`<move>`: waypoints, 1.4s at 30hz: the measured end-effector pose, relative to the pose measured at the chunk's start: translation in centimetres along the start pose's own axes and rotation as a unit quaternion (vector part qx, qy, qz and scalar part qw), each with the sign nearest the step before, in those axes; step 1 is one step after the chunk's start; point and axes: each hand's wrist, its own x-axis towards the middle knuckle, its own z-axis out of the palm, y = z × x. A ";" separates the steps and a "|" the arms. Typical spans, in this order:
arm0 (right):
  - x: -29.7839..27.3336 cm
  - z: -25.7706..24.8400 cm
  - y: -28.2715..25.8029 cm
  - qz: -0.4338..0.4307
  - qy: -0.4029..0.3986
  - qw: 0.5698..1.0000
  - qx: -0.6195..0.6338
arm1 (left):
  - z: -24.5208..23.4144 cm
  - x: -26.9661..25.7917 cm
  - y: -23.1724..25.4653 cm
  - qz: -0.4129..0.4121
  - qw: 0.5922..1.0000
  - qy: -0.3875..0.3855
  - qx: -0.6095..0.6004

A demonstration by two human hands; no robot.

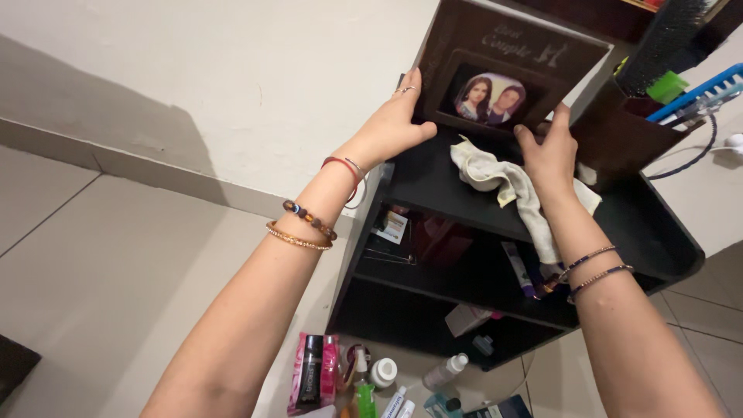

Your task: The person organizes a cluttered black shelving unit by wiping surfaces with a cloth and arranging various cosmetic items. They handle bottles, tubes, a hairbrush, and a framed photo, moving them from the floor to the shelves and rearranging them for tidiness.

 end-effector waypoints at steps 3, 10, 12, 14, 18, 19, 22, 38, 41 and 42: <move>-0.2 -0.3 -0.4 0.008 0.004 1.000 -0.022 | -0.4 -0.5 0.7 0.000 1.000 0.008 0.013; -0.7 -1.2 -1.5 0.044 0.022 0.998 -0.035 | -1.7 -2.0 3.6 -0.033 0.999 -0.008 0.001; -0.5 -1.2 -1.3 0.074 0.007 0.997 -0.025 | -1.6 -2.1 3.6 -0.033 0.999 -0.008 -0.007; -0.6 -1.2 -1.4 0.083 -0.008 0.996 -0.014 | -1.3 -2.0 3.1 -0.006 1.000 0.005 -0.003; -0.7 -1.3 -1.7 0.064 -0.022 0.998 -0.001 | -0.9 -1.6 1.9 0.022 1.000 0.018 -0.002; -0.7 -1.3 -1.8 0.062 -0.023 0.998 -0.001 | -0.8 -1.5 1.8 0.008 1.000 0.012 -0.010; -0.8 -1.3 -1.9 0.065 -0.007 0.997 0.047 | -0.7 -1.2 1.5 0.018 0.999 0.031 -0.026; -0.2 0.1 0.4 0.002 -0.023 0.997 -0.073 | 0.2 0.6 0.2 -0.050 0.999 -0.003 0.003; -0.1 0.0 0.7 0.013 -0.030 0.994 -0.101 | 0.3 0.6 0.2 -0.092 0.995 -0.023 0.026; -0.3 -0.1 0.6 0.012 -0.030 0.995 -0.092 | 0.5 0.5 -0.1 -0.062 0.998 -0.007 0.012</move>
